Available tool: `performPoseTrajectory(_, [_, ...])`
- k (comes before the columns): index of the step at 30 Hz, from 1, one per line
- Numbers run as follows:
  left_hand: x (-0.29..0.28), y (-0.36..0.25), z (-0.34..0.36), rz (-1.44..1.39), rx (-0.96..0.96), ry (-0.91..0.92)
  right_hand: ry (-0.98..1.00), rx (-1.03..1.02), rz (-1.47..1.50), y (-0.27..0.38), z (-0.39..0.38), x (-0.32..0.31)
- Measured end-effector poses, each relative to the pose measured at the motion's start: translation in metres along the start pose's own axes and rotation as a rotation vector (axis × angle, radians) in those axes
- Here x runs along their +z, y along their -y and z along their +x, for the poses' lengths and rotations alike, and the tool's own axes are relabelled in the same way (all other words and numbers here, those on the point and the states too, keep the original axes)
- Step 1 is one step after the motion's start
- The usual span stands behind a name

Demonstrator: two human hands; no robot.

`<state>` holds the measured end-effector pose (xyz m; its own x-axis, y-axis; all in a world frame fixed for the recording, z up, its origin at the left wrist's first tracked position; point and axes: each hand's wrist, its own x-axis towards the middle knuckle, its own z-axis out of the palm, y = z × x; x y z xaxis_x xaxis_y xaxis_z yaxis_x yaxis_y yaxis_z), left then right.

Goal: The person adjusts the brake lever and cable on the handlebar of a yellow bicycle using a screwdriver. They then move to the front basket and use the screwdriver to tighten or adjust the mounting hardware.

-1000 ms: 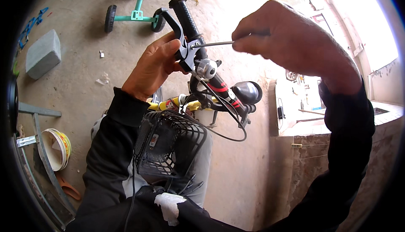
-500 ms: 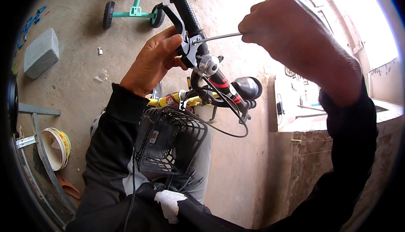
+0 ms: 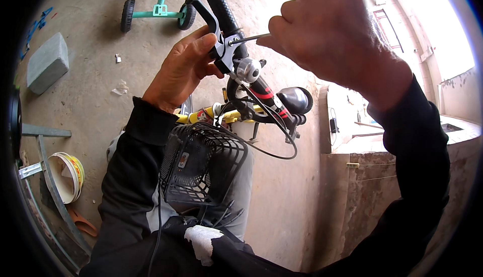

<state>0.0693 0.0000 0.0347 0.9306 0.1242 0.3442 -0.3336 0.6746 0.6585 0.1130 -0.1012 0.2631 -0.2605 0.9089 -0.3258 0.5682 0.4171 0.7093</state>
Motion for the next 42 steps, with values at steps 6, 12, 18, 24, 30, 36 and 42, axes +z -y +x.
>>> performPoseTrajectory(6, [0.002, 0.000, 0.001, 0.047, -0.006, -0.013, 0.043, 0.001, 0.003, -0.001, -0.001, 0.004])
performPoseTrajectory(12, [0.002, 0.002, 0.001, 0.047, -0.005, -0.026, 0.199, 0.198, 0.182, 0.001, 0.005, 0.000])
performPoseTrajectory(18, [0.003, 0.001, 0.001, 0.039, -0.004, -0.025, 0.326, 0.400, 0.354, 0.000, 0.008, -0.001])
performPoseTrajectory(24, [0.003, 0.001, 0.001, 0.037, -0.006, -0.017, 0.438, 0.500, 0.474, -0.004, 0.006, 0.001])
performPoseTrajectory(30, [0.003, -0.001, 0.001, 0.042, 0.009, -0.030, 0.109, 0.187, 0.096, 0.008, 0.011, -0.005])
performPoseTrajectory(36, [0.000, -0.002, 0.001, -0.034, -0.012, 0.026, -0.088, 0.180, -0.040, 0.019, -0.006, 0.012])
performPoseTrajectory(42, [-0.003, 0.000, 0.000, -0.037, -0.018, 0.006, -0.117, 0.175, -0.038, 0.024, -0.009, 0.016])
